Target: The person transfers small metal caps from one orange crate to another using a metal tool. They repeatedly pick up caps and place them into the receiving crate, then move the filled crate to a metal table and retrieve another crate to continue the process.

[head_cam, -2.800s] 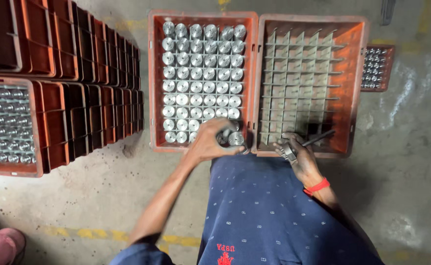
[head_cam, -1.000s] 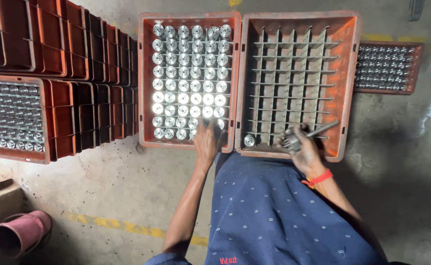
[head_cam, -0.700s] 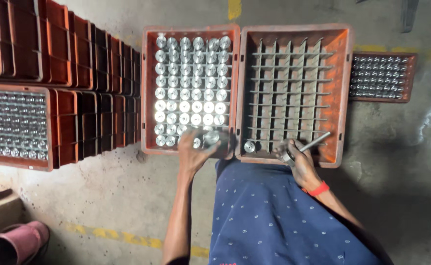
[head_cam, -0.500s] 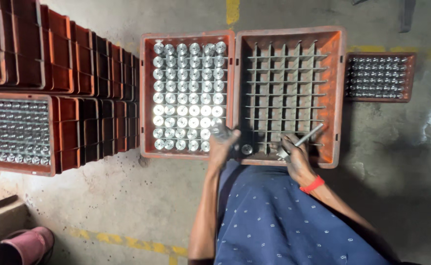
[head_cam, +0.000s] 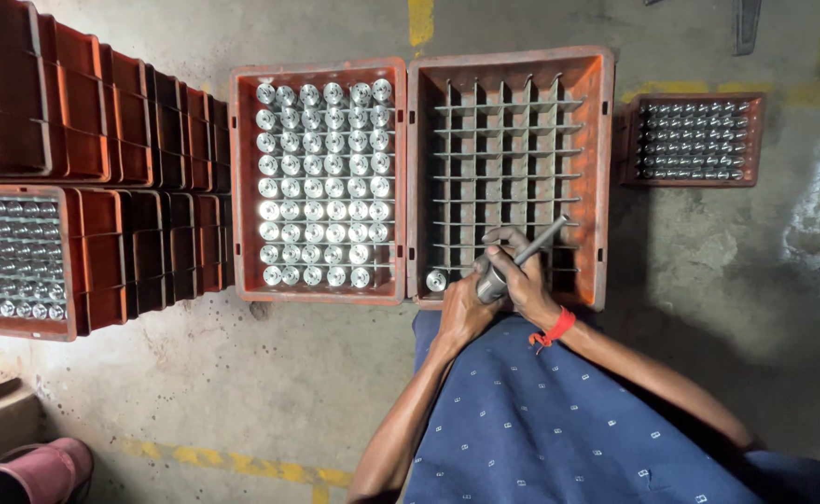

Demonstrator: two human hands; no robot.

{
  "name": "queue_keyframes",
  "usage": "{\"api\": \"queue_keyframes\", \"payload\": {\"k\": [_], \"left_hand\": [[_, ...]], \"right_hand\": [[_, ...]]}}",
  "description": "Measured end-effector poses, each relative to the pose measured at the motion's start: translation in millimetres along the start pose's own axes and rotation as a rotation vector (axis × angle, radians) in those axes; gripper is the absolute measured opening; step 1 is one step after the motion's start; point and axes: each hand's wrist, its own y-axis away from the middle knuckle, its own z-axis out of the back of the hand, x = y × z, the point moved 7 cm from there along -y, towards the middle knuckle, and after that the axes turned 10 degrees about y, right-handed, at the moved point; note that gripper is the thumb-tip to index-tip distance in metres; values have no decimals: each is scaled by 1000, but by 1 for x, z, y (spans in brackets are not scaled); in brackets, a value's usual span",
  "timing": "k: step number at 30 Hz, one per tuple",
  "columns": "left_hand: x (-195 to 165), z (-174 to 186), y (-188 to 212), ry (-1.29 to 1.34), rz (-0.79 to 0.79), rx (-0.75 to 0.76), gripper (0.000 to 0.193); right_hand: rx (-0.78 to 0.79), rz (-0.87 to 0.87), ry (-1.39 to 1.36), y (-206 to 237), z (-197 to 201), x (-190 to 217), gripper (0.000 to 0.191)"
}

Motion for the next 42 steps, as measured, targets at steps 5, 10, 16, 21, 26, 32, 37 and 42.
{"api": "queue_keyframes", "payload": {"k": [5, 10, 16, 21, 26, 32, 37, 42], "left_hand": [[-6, 3, 10, 163, 65, 173, 52], [9, 35, 18, -232, -82, 107, 51], [45, 36, 20, -435, -419, 116, 50], [61, 81, 19, -304, -341, -82, 46], [77, 162, -4, -500, -219, -405, 53], [81, 163, -59, -556, -241, -356, 49], [57, 192, -34, -312, -287, -311, 49], [34, 207, -5, 410, -423, -429, 50]], "right_hand": [[-39, -252, -134, -16, 24, -36, 18], [-280, -162, -259, -31, 78, -55, 18], [-292, -127, -304, -23, 90, -74, 18], [-364, -148, -317, 3, 77, -62, 18], [-452, -314, -743, 26, 68, -48, 28], [-138, -334, -286, 14, 21, -54, 27], [-151, -314, -98, 21, 27, -71, 28], [-254, -306, -156, 28, 48, -78, 16]]}}
